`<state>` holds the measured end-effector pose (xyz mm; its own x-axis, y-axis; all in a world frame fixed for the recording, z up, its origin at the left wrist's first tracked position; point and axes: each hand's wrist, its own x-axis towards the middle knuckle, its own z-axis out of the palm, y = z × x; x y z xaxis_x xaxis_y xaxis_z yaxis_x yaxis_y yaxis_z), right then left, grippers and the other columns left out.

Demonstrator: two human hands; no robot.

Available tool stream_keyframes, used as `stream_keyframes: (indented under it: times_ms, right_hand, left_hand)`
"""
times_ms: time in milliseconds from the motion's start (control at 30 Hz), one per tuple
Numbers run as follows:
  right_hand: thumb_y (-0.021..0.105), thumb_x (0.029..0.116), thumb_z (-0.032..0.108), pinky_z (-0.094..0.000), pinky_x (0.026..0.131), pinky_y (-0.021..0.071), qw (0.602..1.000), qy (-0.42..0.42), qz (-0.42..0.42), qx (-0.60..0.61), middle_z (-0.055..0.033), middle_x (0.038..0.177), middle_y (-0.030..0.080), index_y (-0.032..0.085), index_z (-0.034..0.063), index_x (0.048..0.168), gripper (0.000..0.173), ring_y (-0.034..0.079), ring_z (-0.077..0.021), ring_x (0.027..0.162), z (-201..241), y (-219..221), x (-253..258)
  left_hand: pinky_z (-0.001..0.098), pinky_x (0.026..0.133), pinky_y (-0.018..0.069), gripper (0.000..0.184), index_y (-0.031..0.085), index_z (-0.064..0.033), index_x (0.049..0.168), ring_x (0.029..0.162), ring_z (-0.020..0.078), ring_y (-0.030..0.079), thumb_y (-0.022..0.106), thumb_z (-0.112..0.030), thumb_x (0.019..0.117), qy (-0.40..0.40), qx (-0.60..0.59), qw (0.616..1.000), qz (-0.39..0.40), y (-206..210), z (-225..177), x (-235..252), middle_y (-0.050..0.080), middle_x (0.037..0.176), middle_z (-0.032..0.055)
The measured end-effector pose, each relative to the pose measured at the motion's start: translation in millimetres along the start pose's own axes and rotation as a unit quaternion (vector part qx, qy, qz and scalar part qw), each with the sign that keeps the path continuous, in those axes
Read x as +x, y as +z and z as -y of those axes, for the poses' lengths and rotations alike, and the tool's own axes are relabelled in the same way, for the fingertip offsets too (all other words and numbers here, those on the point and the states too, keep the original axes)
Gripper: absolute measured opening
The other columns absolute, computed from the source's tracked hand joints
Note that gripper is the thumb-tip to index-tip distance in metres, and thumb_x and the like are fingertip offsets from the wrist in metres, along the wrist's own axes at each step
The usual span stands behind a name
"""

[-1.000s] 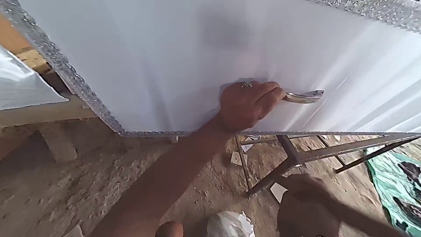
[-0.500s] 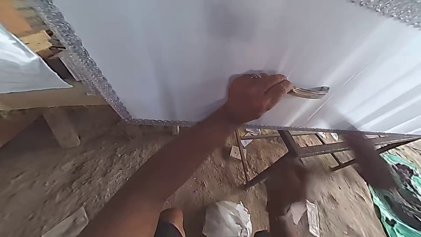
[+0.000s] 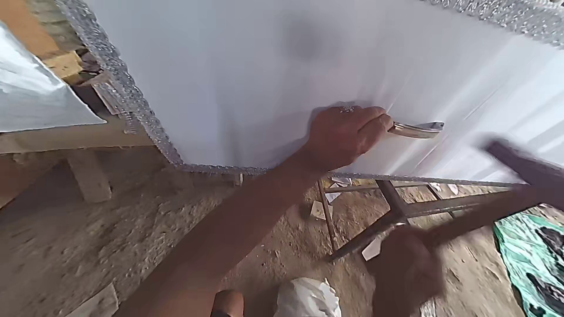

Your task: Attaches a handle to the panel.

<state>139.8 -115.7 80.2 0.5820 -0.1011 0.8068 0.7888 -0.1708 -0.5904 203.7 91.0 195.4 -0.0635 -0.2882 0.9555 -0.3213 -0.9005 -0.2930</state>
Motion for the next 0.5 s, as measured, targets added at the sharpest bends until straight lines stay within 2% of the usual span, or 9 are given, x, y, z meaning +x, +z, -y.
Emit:
stream_keyframes:
  times_ms: [33,100,133,200,233,300,367,400,500]
  right_hand:
    - [0.042,0.1074,0.052,-0.015,0.053,0.0474,0.994,-0.021,0.001,0.11,0.0128,0.069,0.058,0.064,0.0221,0.096,0.039,0.054,0.0047,0.057,9,-14,-1]
    - [0.047,0.1037,0.053,-0.0236,0.066,0.0514,0.953,-0.09,-0.014,0.289,0.0085,0.071,0.062,0.068,0.0192,0.09,0.042,0.06,-0.0035,0.067,12,-23,-7]
    - [0.048,0.1035,0.048,-0.0254,0.072,0.0519,0.947,-0.108,-0.027,0.301,0.006,0.074,0.062,0.068,0.0151,0.089,0.041,0.061,-0.0056,0.071,5,-16,-11]
    - [0.046,0.1076,0.034,-0.0209,0.07,0.0536,0.993,-0.073,-0.019,0.087,0.0037,0.075,0.063,0.067,0.0077,0.095,0.037,0.061,-0.0014,0.07,-28,10,-15]
    - [0.046,0.1071,0.03,-0.0258,0.061,0.053,0.998,-0.051,-0.022,-0.04,-0.0032,0.073,0.062,0.068,-0.0026,0.101,0.04,0.06,-0.006,0.063,-40,26,-11]
    - [0.042,0.1094,0.042,-0.0226,0.048,0.0463,0.993,0.005,-0.041,-0.112,0.0005,0.066,0.053,0.062,-0.0017,0.099,0.05,0.051,-0.0027,0.052,-39,40,1]
    - [0.042,0.1092,0.047,-0.0162,0.047,0.0442,0.998,-0.005,-0.06,0.024,0.0107,0.065,0.052,0.059,0.0133,0.097,0.039,0.049,0.0039,0.052,-15,21,7]
    - [0.043,0.1083,0.048,-0.0139,0.051,0.0464,0.991,-0.018,-0.056,0.123,0.0147,0.068,0.058,0.063,0.0221,0.097,0.034,0.053,0.0057,0.055,-4,8,4]
    - [0.048,0.1039,0.049,-0.0239,0.071,0.0529,0.932,-0.135,-0.039,0.334,0.0093,0.076,0.062,0.069,0.0212,0.096,0.036,0.06,-0.0042,0.07,-8,-6,-11]
  left_hand:
    - [0.0299,0.06,0.054,0.014,0.079,-0.0094,0.098,0.081,0.0176,0.073,0.065,-0.008,0.0961,0.002,-0.005,1.0,0.005,-1,0,0,0.078,0.101,0.0077]
    - [0.0301,0.061,0.0537,0.015,0.079,-0.0083,0.099,0.083,0.0181,0.073,0.064,-0.006,0.0962,0.015,-0.029,0.999,0.011,-3,4,2,0.078,0.102,0.0086]
    - [0.0306,0.063,0.0541,0.016,0.079,-0.0069,0.101,0.085,0.0189,0.073,0.064,-0.005,0.0965,0.015,-0.055,0.998,0.012,-4,6,1,0.077,0.104,0.0101]
    - [0.0312,0.068,0.0593,0.016,0.076,-0.0025,0.107,0.091,0.0203,0.074,0.063,-0.002,0.0978,-0.002,-0.116,0.993,-0.007,-8,8,-2,0.075,0.107,0.015]
    - [0.0308,0.067,0.0593,0.016,0.075,-0.0007,0.109,0.089,0.0203,0.073,0.063,-0.001,0.0979,-0.016,-0.137,0.99,-0.023,-8,7,-3,0.073,0.107,0.017]
    - [0.0294,0.067,0.0585,0.018,0.073,0.0019,0.111,0.087,0.0196,0.07,0.061,-0.001,0.0978,-0.03,-0.159,0.986,-0.049,-8,8,-3,0.069,0.106,0.0186]
    - [0.0278,0.068,0.0579,0.018,0.07,0.0038,0.111,0.088,0.019,0.069,0.058,-0.002,0.0994,-0.033,-0.16,0.984,-0.067,-8,8,-4,0.067,0.104,0.0185]
    - [0.0273,0.069,0.0573,0.019,0.069,0.0045,0.111,0.087,0.0185,0.068,0.056,-0.003,0.0999,-0.031,-0.164,0.984,-0.07,-8,7,-5,0.067,0.103,0.0183]
    - [0.0266,0.067,0.0566,0.018,0.067,0.0052,0.108,0.084,0.018,0.068,0.052,-0.003,0.1007,-0.026,-0.165,0.983,-0.077,-8,9,-4,0.067,0.098,0.0171]
